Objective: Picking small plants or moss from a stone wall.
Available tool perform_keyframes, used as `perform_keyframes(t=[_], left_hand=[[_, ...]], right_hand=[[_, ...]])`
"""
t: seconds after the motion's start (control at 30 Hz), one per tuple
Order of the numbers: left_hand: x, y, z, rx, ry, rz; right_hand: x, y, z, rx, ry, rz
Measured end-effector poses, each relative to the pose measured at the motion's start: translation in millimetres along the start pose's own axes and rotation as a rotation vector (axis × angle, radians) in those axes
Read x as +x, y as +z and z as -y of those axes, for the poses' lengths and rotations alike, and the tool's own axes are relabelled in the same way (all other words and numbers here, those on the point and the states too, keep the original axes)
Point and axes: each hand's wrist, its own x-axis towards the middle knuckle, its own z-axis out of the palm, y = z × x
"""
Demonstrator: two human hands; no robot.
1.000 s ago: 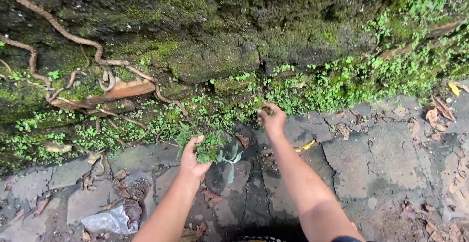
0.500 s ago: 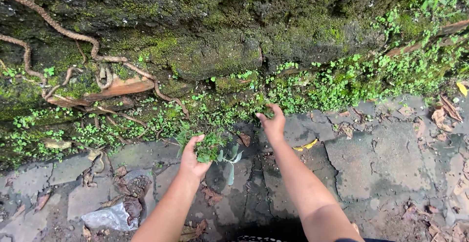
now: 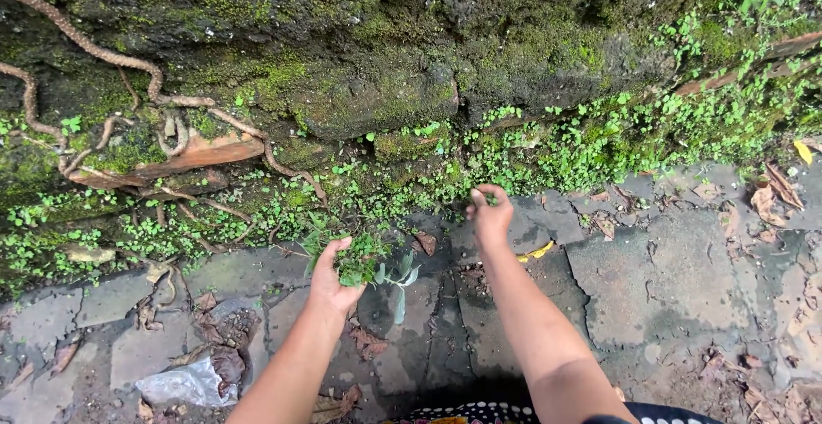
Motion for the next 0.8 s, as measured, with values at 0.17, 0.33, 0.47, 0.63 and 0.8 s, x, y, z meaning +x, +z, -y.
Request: perform_keyframes(t=[0.17,0.33,0.47,0.63,0.8], left_hand=[[4,1,4,0.010,-0.008,0.008],[9,-6,-4,0.003,-0.017,0.010],[-1,-6,-8,0.006,-0.011,0.011],[7,-10,-4,0.007,-0.013,0.001],[31,-23,-4,0.020,-0.004,0.012]], right_hand=[[20,27,-14,0.047,0.003,0.007],[5,17,4,-0.024,-0.014,-0.065],[-10,-2,-8,-0.015,0.093,0.010],[-6,21,-44,-0.060,0.172,0.179],[16,34,-77,0.112,0.277,0.022]])
